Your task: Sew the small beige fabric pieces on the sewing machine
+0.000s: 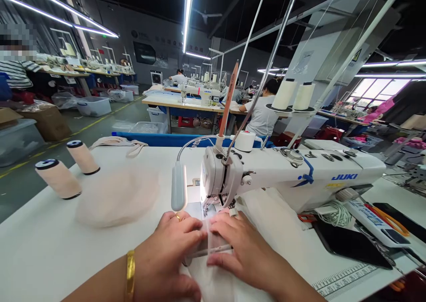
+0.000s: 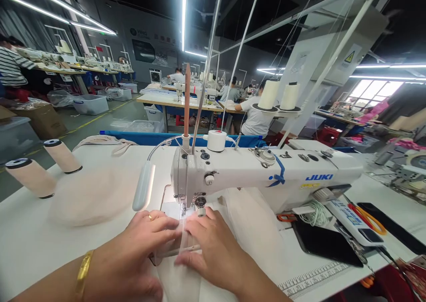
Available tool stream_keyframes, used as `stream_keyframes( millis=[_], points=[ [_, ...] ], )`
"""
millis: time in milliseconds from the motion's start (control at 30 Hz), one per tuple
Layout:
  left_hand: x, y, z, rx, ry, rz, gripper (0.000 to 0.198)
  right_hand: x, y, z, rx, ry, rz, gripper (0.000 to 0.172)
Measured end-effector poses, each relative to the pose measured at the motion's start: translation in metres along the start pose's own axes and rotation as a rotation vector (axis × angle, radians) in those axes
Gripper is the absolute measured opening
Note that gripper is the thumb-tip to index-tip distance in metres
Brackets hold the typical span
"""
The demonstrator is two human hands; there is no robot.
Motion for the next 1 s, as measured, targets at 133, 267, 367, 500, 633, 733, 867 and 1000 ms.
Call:
stream_keyframes(
  millis=[133, 267, 367, 500, 633, 733, 867, 1000],
  points=[
    [0.001, -0.001, -0.001, -0.049, -0.053, -0.027, 0.013, 0.006, 0.002, -0.005, 0.128, 0.012, 0.036, 0.034],
    [0.01, -0.004, 0.012, -0.185, 0.058, -0.114, 0.02, -0.001, 0.006, 0.001, 0.011, 0.007, 0.071, 0.017],
    [0.017, -0.005, 0.024, -0.217, 0.155, -0.187, 0.015, -0.007, 0.014, 0.005, -0.174, 0.006, 0.192, 0.019],
    [0.026, -0.01, 0.032, -0.157, 0.249, -0.173, 0.014, -0.014, 0.019, 0.008, -0.334, -0.034, 0.314, 0.025],
    [0.028, -0.013, 0.036, -0.136, 0.226, -0.165, 0.013, -0.02, 0.021, 0.011, -0.384, -0.087, 0.483, 0.027],
    [0.03, -0.013, 0.036, -0.15, 0.223, -0.163, 0.017, -0.023, 0.021, 0.012, -0.385, -0.108, 0.522, 0.027],
    [0.032, -0.01, 0.036, -0.169, 0.225, -0.156, 0.021, -0.021, 0.021, 0.011, -0.388, -0.087, 0.503, 0.03],
    [0.031, -0.009, 0.036, -0.19, 0.199, -0.162, 0.018, -0.019, 0.022, 0.009, -0.396, -0.069, 0.459, 0.035]
  ],
)
Point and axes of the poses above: each hand's wrist, its own z-axis towards the middle knuckle, its own y-axis out of the back of the hand, x = y × z, the point moved 8 cm from there along z, towards the middle knuckle, and after that the axes turned 7 degrees about z, right-handed, at the moved point
